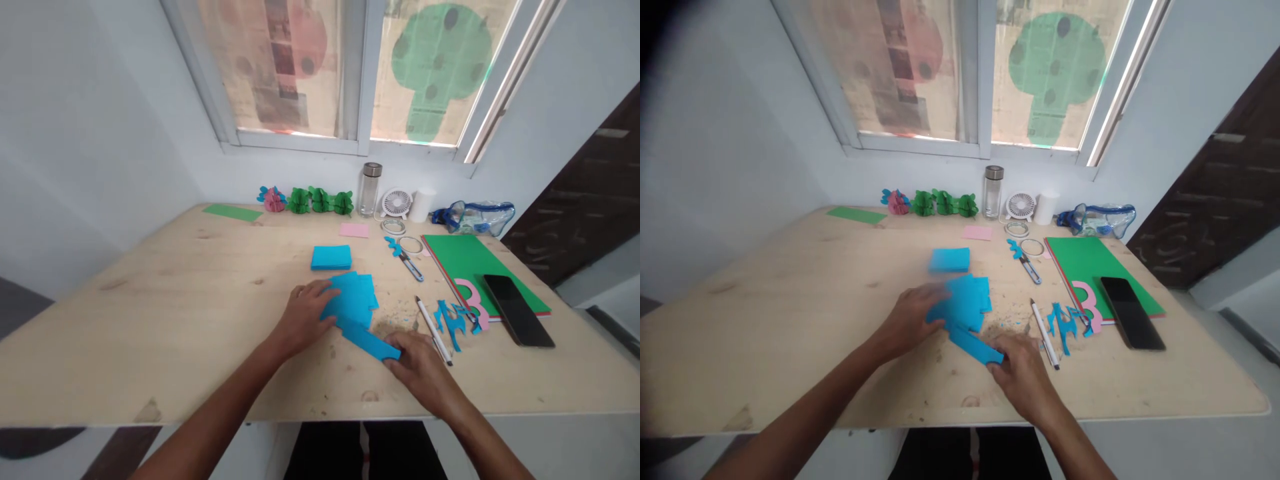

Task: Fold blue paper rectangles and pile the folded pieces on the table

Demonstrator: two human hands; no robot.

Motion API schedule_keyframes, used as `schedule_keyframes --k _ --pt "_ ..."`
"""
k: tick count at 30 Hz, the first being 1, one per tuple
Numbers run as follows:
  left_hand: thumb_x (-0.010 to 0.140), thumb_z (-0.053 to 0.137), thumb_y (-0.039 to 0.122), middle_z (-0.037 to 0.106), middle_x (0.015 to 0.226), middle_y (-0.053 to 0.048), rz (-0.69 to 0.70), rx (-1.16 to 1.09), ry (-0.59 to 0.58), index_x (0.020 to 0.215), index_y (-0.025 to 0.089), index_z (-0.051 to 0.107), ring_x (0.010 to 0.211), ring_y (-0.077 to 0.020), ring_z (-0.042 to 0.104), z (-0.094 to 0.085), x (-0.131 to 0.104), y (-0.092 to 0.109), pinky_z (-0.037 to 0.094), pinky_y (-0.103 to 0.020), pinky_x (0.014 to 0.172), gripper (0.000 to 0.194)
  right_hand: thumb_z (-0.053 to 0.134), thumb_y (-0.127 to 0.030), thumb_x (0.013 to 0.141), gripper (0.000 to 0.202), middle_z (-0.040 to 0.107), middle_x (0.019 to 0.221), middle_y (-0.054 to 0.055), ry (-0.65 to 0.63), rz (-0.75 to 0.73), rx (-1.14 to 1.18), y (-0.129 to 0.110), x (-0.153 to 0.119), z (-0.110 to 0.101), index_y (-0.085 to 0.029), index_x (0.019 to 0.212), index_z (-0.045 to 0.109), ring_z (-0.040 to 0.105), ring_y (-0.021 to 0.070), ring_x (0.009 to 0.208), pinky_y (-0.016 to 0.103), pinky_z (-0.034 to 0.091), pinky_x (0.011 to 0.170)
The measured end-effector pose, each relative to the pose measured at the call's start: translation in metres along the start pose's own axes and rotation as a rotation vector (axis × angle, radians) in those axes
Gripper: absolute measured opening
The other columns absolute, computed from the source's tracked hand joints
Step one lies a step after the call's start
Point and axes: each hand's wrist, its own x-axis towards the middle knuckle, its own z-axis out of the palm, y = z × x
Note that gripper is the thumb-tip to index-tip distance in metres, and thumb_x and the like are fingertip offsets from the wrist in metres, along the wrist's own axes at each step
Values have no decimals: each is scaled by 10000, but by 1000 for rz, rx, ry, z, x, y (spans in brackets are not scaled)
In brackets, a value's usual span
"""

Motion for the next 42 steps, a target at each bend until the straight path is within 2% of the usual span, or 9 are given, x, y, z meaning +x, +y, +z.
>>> schedule_keyframes --k 4,6,10,15,25,31,35,39,42 --pt "802 597 248 583 1294 -76 160 49 -8 1205 274 561 1212 -256 516 2 -15 14 337 -501 1045 405 537 -286 820 153 666 828 9 1 95 205 -1 17 -19 -215 916 633 600 168 742 279 466 674" --pt "828 582 249 626 1213 -86 223 87 3 1154 248 588 1141 -247 559 6 -15 19 341 -489 1041 327 544 -282 804 161 658 823 3 -3 114 153 -1 35 -23 -213 918 635 589 156 746 269 459 692" --pt "883 485 174 679 909 -71 348 176 31 963 195 628 865 -203 623 9 -9 24 396 -445 977 166 577 -246 765 153 621 732 -21 10 151 91 7 73 -17 -211 899 644 560 132 668 245 426 640" --pt "892 413 108 628 733 -36 472 224 75 792 180 604 714 -174 577 9 -7 25 438 -386 897 227 609 -243 758 194 574 661 -46 22 207 21 21 98 -3 -198 944 645 520 105 587 214 370 567" --pt "898 379 88 684 836 -53 325 185 310 771 174 600 813 -155 622 2 -18 28 424 -397 945 269 570 -208 798 257 652 807 16 59 215 -161 13 105 2 -202 1043 645 584 174 753 286 413 699" --pt "874 471 76 708 935 -97 253 186 435 788 146 604 922 -206 647 -11 -44 46 419 -450 961 173 522 -227 852 348 617 1188 110 155 61 -212 -18 66 -9 -195 1192 590 491 282 1158 444 355 977" --pt "881 438 70 695 851 -70 184 70 372 785 150 588 853 -176 648 -13 -64 82 413 -434 988 195 481 -151 846 439 591 1257 83 11 -374 -150 -40 8 -5 -219 1278 522 500 241 1183 441 352 1022" --pt "894 391 83 635 686 -2 165 -94 280 789 168 578 679 -134 609 -12 -76 108 410 -419 991 230 466 -132 884 400 653 1156 84 19 -355 -195 -38 -33 15 -214 1271 526 595 214 1060 451 397 991" --pt "906 419 127 678 773 -9 166 -198 259 860 177 595 750 -144 637 -12 -83 104 418 -412 974 188 429 -114 914 310 682 1111 62 118 -348 -193 -27 -45 26 -229 1140 607 630 180 1015 442 399 1011"
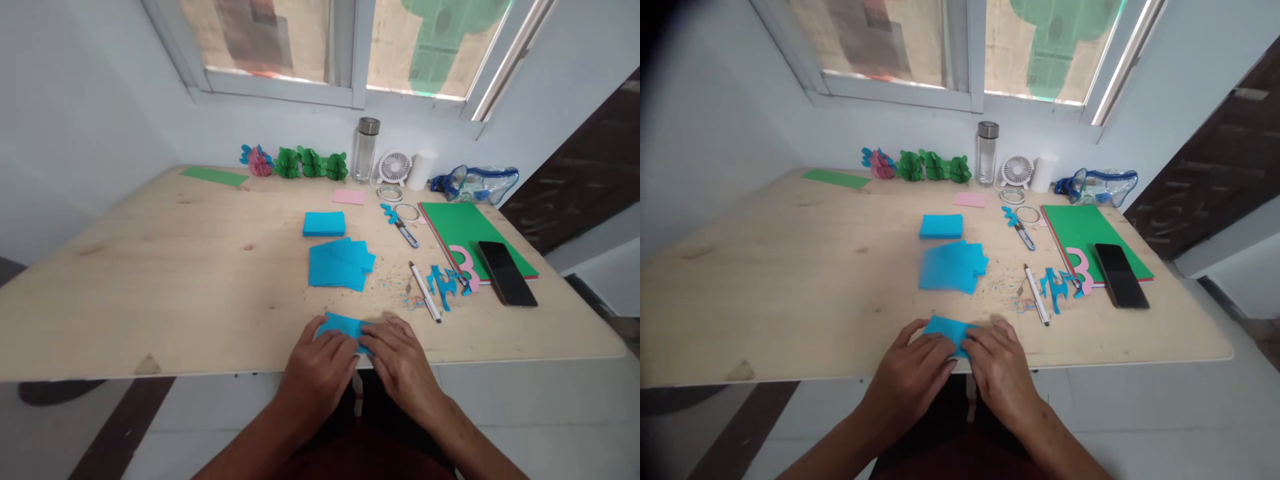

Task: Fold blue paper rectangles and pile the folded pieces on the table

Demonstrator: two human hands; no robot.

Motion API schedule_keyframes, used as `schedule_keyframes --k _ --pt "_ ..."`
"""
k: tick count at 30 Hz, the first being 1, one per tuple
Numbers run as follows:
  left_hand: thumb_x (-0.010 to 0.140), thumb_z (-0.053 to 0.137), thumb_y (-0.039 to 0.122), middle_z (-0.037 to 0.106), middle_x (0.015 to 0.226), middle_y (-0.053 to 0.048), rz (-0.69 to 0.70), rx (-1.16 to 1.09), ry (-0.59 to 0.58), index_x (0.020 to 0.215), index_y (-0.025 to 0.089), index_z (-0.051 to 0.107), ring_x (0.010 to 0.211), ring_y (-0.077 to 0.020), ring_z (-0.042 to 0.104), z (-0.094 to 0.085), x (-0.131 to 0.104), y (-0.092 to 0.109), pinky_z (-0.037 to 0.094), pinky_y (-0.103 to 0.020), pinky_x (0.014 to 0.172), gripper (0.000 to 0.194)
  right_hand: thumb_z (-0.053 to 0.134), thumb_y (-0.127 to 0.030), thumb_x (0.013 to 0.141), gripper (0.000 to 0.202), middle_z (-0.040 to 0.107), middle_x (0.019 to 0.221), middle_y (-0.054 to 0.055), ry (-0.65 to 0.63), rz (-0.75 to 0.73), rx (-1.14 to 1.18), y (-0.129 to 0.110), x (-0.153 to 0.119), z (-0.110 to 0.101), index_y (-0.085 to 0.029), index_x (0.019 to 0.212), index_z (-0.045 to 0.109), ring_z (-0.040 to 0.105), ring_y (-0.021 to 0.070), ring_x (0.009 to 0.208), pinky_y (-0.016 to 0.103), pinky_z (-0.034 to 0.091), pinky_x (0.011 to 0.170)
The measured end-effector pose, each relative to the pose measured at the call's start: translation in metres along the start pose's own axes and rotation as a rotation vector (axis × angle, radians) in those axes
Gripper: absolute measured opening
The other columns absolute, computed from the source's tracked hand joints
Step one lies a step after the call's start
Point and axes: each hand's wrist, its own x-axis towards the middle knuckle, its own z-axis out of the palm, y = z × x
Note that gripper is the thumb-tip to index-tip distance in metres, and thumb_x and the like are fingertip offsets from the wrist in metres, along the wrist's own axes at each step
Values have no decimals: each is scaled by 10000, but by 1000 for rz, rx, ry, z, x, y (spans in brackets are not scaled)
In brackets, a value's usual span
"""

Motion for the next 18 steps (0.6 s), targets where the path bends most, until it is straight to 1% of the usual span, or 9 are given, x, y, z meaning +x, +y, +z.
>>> schedule_keyframes --k 2,3,5,7,10,12,14,16,18 --pt "904 439 139 710 912 -33 -19 -28 18 955 179 607 860 -167 658 -3 -7 -9 426 -423 957 180 432 -114 914 300 682 1121 53 24 -7 12 4 -4 2 -235 1112 621 628 171 1030 439 401 1021" --pt "901 441 131 715 957 -38 -22 -33 31 970 184 610 894 -174 661 -4 -11 -15 432 -425 948 191 437 -117 913 298 680 1128 52 24 -10 19 5 -6 1 -236 1116 620 623 171 1041 441 402 1022" --pt "892 446 101 721 972 -29 -29 -48 44 934 200 621 919 -171 665 -5 -18 -23 442 -417 936 206 442 -122 911 301 675 1142 53 24 -17 20 5 -7 -2 -238 1127 617 613 175 1063 451 403 1019" --pt "884 462 85 726 959 -20 -51 -65 42 895 207 625 931 -168 665 -4 -24 -26 447 -411 938 205 450 -130 909 303 673 1145 58 10 -19 8 4 -8 -5 -235 1142 613 602 187 1078 459 399 1013" --pt "881 484 87 728 955 -20 -85 -90 67 896 204 626 944 -173 664 -2 -28 -25 445 -425 950 184 495 -190 913 244 685 1094 58 -2 2 1 0 -9 -7 -221 1123 616 599 203 1060 462 381 1008" --pt "884 497 106 729 948 -15 -112 -112 77 902 209 624 944 -175 665 -1 -30 -23 449 -433 953 164 516 -227 920 164 695 1012 41 14 37 18 -2 -9 -4 -221 1036 630 608 195 1004 440 381 981" --pt "890 510 138 727 929 -9 -148 -131 74 919 218 621 939 -176 667 0 -31 -21 458 -438 955 140 510 -235 928 121 687 922 24 46 101 27 -3 -9 0 -220 923 630 608 183 931 406 390 919" --pt "895 514 155 722 932 -11 -199 -143 107 986 220 609 924 -172 668 3 -33 -18 471 -433 958 146 497 -238 932 149 665 851 20 76 179 3 -4 -8 4 -212 838 609 591 182 869 381 386 844" --pt "893 516 153 711 991 -36 -267 -134 183 1112 211 570 944 -176 660 6 -37 -13 490 -418 947 232 489 -249 930 169 638 802 22 96 239 -31 -5 -6 8 -207 797 584 565 189 828 367 369 792"
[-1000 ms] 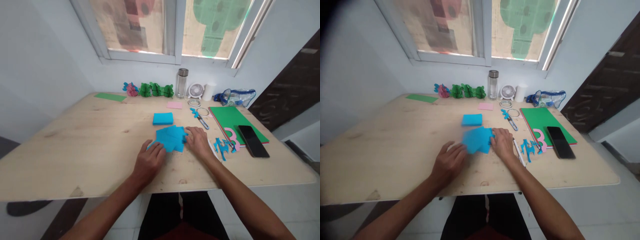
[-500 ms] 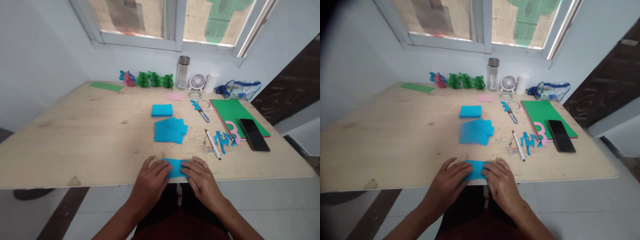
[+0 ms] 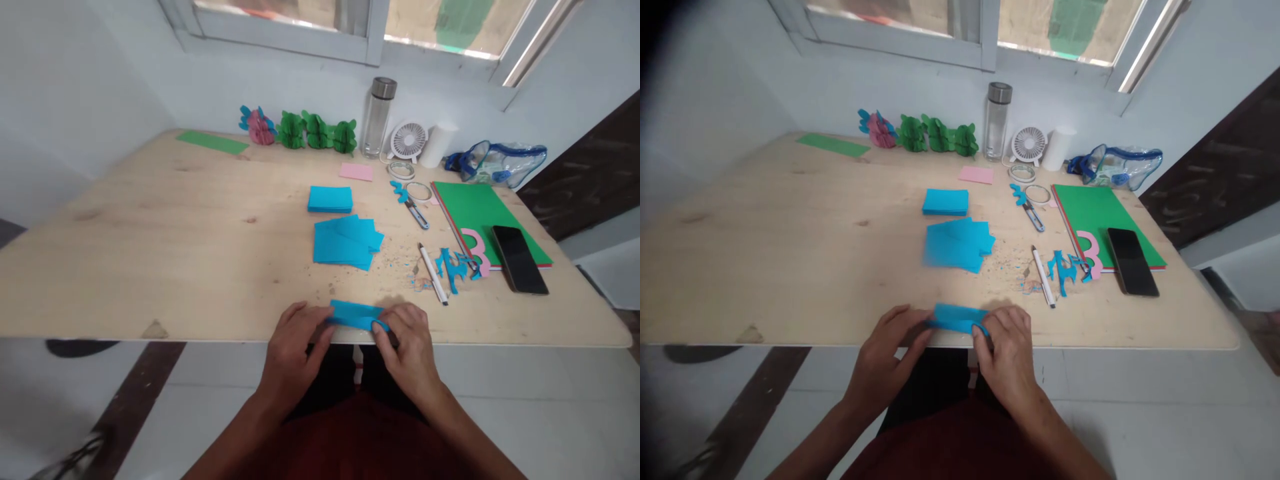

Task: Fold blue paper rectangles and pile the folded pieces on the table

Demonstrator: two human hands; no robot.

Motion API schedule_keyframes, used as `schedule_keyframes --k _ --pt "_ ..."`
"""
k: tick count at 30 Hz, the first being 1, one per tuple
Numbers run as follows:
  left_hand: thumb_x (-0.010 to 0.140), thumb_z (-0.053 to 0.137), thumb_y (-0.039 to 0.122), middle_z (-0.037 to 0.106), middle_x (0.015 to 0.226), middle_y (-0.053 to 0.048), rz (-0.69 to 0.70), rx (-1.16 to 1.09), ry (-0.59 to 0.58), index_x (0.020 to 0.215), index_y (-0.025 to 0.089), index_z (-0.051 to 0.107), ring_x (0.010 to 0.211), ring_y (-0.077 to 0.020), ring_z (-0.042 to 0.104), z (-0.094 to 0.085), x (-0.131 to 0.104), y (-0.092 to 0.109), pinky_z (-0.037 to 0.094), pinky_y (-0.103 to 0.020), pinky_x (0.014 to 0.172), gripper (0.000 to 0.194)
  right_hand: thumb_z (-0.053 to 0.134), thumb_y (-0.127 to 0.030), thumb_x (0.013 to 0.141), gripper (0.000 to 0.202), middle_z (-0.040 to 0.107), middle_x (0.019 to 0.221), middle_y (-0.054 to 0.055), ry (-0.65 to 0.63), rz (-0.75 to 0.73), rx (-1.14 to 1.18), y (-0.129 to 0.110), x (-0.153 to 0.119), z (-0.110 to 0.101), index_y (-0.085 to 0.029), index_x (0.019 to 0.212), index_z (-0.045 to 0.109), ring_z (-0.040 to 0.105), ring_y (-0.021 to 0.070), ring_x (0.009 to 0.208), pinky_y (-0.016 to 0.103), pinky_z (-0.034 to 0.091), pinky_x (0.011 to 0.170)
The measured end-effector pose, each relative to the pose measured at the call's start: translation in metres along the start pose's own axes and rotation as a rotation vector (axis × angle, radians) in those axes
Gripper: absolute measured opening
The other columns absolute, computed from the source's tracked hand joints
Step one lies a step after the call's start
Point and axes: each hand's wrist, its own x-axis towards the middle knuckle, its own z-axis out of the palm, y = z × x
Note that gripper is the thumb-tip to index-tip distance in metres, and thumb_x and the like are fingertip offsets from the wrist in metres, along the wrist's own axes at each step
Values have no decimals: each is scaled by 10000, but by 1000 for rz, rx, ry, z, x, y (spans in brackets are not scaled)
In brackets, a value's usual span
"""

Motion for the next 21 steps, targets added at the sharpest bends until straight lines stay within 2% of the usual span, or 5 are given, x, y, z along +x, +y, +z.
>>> schedule_keyframes --k 2,6,13,17,21 --pt "885 524 143 684 1083 -68 -39 21 64 1230 204 508 1004 -191 637 4 -6 3 502 -406 930 351 484 -255 925 174 615 763 21 10 28 -21 -1 2 3 -207 779 566 542 192 798 357 353 762" --pt "877 528 142 641 1152 -83 -63 12 57 1305 220 460 1064 -210 599 10 -15 7 502 -399 923 440 488 -256 914 167 596 737 17 12 51 -38 -2 7 5 -205 767 550 523 197 788 351 336 754" --pt "895 510 252 630 1051 -54 -273 -63 20 1233 252 512 956 -204 611 8 -8 9 518 -393 843 338 488 -262 916 142 620 774 15 7 70 -4 0 6 3 -207 805 557 528 193 810 352 338 778" --pt "892 512 228 630 898 -35 -274 -22 40 1121 228 562 861 -194 592 8 -2 12 492 -402 829 234 489 -271 921 130 638 797 13 -4 76 20 -1 4 0 -213 835 566 539 194 817 353 341 780" --pt "889 509 207 628 858 -33 -267 6 45 1109 212 573 833 -195 573 10 -1 13 462 -398 813 229 504 -324 927 171 631 762 6 -2 95 14 -3 6 1 -219 808 567 536 185 780 350 342 771"
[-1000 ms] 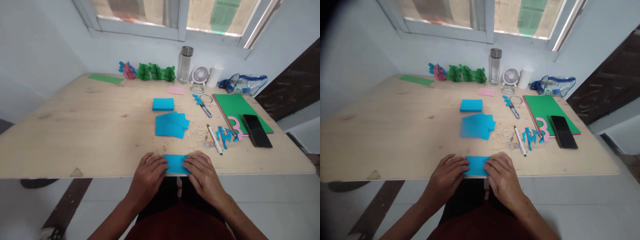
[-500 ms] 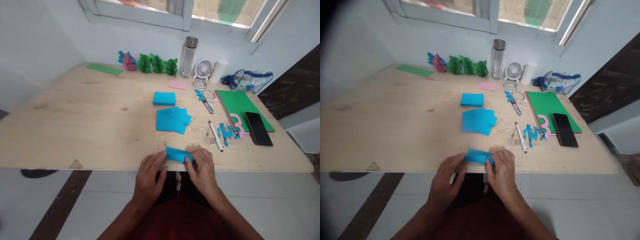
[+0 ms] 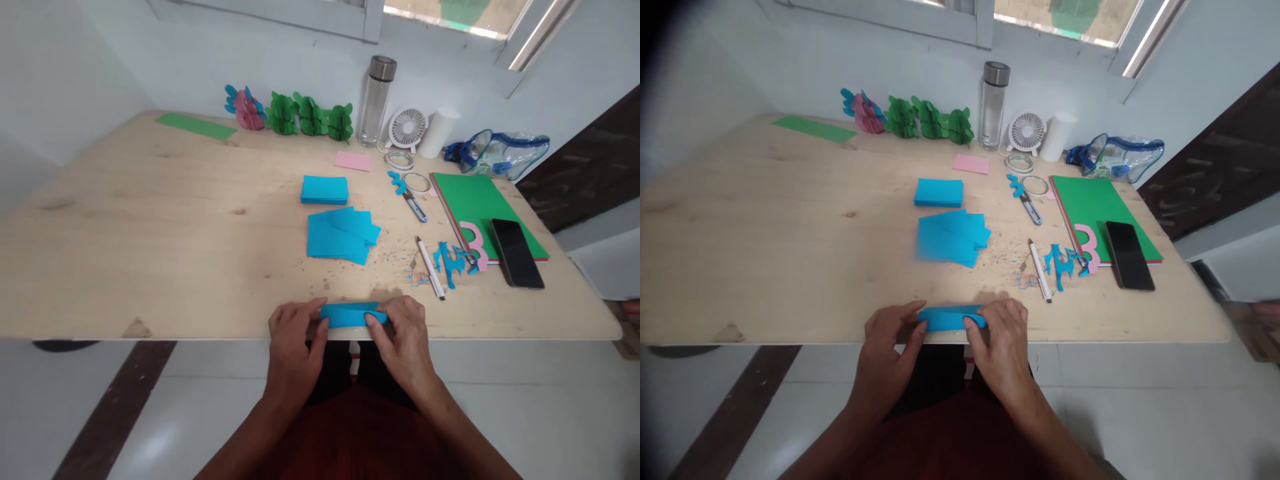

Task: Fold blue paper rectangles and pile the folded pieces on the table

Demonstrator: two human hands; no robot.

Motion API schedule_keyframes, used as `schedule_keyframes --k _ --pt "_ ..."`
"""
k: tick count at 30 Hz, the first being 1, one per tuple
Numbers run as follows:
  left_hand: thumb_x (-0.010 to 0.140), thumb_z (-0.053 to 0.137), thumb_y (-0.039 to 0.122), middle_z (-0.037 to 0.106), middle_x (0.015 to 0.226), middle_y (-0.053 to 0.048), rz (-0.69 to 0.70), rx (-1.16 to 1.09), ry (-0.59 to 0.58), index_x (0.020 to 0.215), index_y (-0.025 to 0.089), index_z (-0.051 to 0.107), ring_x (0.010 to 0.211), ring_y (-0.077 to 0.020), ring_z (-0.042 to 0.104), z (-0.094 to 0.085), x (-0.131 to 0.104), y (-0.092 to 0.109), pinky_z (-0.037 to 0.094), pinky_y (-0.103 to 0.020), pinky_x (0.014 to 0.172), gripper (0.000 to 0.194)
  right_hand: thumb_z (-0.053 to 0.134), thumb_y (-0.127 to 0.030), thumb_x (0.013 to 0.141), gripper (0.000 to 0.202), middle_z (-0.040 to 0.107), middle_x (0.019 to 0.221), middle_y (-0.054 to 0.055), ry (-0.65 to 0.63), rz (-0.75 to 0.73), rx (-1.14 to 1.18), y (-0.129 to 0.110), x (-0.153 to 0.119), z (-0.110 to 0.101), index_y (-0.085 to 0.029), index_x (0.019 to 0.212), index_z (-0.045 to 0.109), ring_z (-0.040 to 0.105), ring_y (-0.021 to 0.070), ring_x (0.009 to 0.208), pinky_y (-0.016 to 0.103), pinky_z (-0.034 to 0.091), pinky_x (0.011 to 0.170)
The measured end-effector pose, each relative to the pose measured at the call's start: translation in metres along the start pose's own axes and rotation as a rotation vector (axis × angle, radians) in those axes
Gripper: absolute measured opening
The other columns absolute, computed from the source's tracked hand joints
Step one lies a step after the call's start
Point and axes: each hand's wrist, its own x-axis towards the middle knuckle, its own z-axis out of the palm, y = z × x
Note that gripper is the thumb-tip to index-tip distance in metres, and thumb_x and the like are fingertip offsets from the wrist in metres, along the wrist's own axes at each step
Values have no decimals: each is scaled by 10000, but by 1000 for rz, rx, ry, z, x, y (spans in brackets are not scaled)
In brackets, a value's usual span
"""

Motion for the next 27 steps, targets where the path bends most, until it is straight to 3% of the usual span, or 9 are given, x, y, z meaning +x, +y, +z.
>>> schedule_keyframes --k 9,14,18,21,27 --pt "894 499 191 618 826 -39 21 68 -1 1025 188 584 810 -202 549 3 3 -1 432 -387 792 156 478 -355 938 264 548 642 12 -9 13 -155 0 10 7 -216 716 512 480 208 720 351 316 730" --pt "851 533 126 612 1156 -130 190 172 45 1121 179 586 1112 -276 525 7 -11 5 394 -484 958 280 476 -349 935 254 568 647 14 -37 5 -168 1 12 7 -215 725 528 483 209 722 353 309 736" --pt "875 530 200 621 1245 -110 321 198 -60 1198 200 592 1251 -280 478 16 -31 10 270 -521 1090 329 478 -338 927 255 562 638 14 -37 -7 -195 1 12 7 -220 703 512 483 211 726 348 301 716" --pt "904 500 292 588 1307 -121 323 196 -128 1271 176 554 1300 -281 447 21 -40 9 214 -519 1129 388 478 -320 924 245 561 644 10 -33 -14 -192 1 12 7 -222 700 500 479 208 721 349 301 721" --pt "910 489 320 549 1359 -103 312 222 -168 1333 190 505 1345 -271 399 24 -43 4 164 -508 1155 443 480 -317 916 220 554 644 7 -26 -23 -199 1 13 8 -225 719 512 478 208 723 350 296 714"
